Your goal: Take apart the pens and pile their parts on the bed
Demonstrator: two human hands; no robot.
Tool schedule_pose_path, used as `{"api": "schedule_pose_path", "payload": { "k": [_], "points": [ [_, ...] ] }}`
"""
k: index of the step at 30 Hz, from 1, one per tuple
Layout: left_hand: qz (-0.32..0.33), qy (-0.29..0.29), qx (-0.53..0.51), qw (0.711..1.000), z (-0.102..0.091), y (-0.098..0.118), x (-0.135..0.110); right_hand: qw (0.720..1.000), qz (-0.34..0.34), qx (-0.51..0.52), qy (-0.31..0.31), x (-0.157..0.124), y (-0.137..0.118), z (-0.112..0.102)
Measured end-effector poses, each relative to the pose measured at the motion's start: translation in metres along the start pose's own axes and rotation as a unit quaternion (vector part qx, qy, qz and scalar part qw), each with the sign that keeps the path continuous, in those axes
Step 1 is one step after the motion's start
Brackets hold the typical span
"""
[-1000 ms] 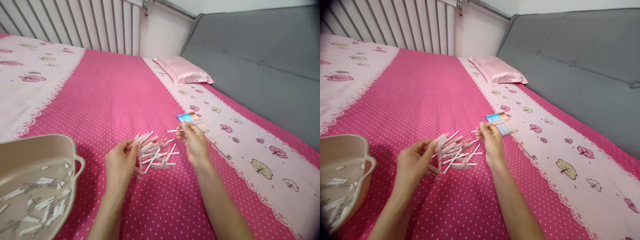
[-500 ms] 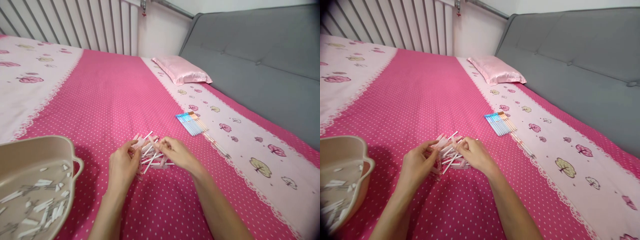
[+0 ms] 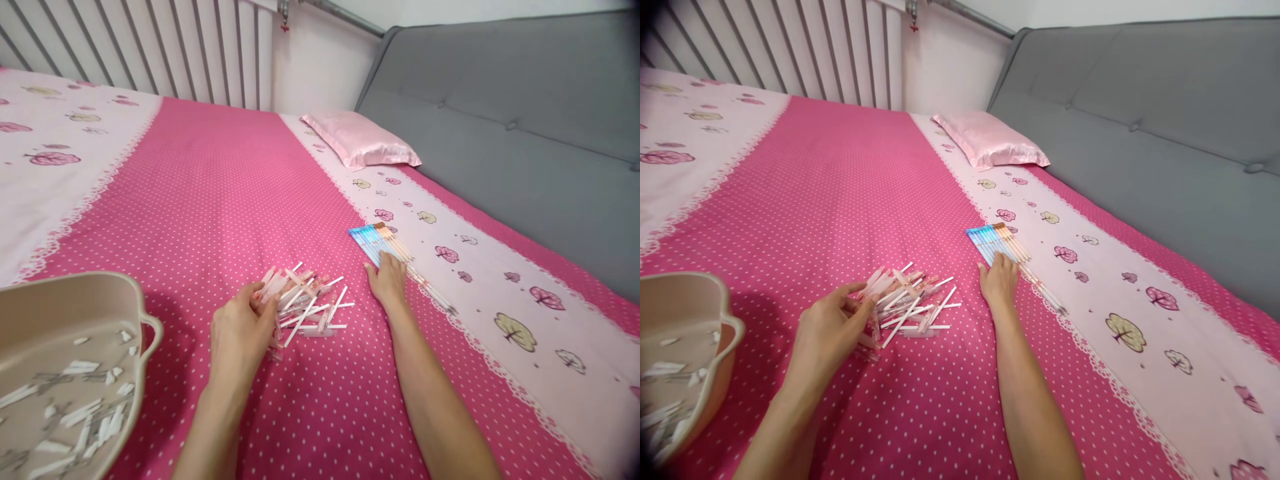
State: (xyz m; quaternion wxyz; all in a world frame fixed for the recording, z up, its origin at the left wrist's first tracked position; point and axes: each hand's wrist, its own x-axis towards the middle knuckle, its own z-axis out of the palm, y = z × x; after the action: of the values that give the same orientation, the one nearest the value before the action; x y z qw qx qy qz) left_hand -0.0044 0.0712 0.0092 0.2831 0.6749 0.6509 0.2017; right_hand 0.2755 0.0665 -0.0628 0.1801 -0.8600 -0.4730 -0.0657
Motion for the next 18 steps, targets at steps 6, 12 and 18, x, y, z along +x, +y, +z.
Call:
{"api": "schedule_pose_path", "payload": {
  "k": [6,12,18],
  "points": [
    [-0.002,-0.006,-0.004,1.0,-0.005,0.001,-0.001,0.984,0.169,-0.044,0.032,0.0,0.005,-0.03],
    [-0.009,-0.011,0.006,1.0,-0.006,0.001,-0.001,0.951,0.293,-0.068,-0.067,0.002,0.027,-0.034],
    [-0.016,-0.005,0.003,1.0,-0.006,0.002,-0.001,0.96,0.271,-0.032,-0.067,0.002,0.023,-0.039]
  ]
}}
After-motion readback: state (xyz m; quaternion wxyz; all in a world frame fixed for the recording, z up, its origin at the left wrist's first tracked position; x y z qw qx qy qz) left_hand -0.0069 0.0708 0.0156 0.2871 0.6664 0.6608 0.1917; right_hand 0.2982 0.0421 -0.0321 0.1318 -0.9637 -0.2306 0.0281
